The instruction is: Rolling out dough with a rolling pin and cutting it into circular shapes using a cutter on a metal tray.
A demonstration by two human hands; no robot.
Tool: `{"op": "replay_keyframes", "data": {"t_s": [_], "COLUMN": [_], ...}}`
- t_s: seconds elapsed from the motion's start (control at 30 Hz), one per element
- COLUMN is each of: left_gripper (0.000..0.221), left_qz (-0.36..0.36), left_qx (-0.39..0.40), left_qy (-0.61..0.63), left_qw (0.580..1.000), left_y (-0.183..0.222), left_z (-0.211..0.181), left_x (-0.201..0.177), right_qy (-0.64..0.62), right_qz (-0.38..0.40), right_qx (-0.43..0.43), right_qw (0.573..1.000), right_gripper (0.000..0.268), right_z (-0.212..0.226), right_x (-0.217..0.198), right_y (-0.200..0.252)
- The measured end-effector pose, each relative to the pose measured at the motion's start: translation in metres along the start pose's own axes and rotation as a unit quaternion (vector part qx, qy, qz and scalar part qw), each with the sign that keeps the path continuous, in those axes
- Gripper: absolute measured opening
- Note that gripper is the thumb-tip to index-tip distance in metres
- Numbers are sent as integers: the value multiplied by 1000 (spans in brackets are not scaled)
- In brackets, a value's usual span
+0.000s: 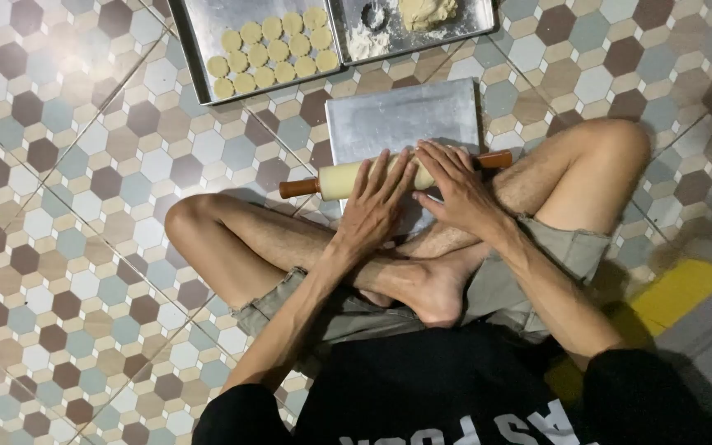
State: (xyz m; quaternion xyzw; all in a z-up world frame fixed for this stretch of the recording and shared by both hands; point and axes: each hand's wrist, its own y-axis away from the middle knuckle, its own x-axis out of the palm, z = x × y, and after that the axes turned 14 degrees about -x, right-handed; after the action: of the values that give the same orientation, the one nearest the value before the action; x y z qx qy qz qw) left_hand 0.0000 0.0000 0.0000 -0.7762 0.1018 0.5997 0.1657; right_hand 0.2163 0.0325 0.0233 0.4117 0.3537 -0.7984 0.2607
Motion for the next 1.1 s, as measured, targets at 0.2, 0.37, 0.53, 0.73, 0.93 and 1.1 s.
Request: {"op": "replay_keyframes", "data": {"t_s": [0.2,0.37,0.53,0.73,0.93,1.1], "left_gripper": [87,98,85,83,83,65], "left_qz": [35,62,66,28,-4,-38], "left_qx": [-25,-44,-60,-77,-49,-34], "left_qy": [23,18,57,116,67,91], "left_qw": [999,997,994,990,997,995], "left_y": [13,17,10,-4,-3,-11], "left_z": [4,1,8,15,15,22], "left_x": [-7,-23,-23,-16,-7,-6], "right_qy": [49,91,69,39,112,90], "right_qz": [0,-5,-12,-1,-17,-22], "right_qx": [-29,-48,-25,-9,-42,-46], "right_qw": [998,995,997,999,993,995], "right_gripper": [63,55,57,65,59,58], "right_z": [13,10,9,8,7,3], "right_x": [-3,4,2,6,12,8], "right_y": [-2,-2,-6,-6,-8,-11]}}
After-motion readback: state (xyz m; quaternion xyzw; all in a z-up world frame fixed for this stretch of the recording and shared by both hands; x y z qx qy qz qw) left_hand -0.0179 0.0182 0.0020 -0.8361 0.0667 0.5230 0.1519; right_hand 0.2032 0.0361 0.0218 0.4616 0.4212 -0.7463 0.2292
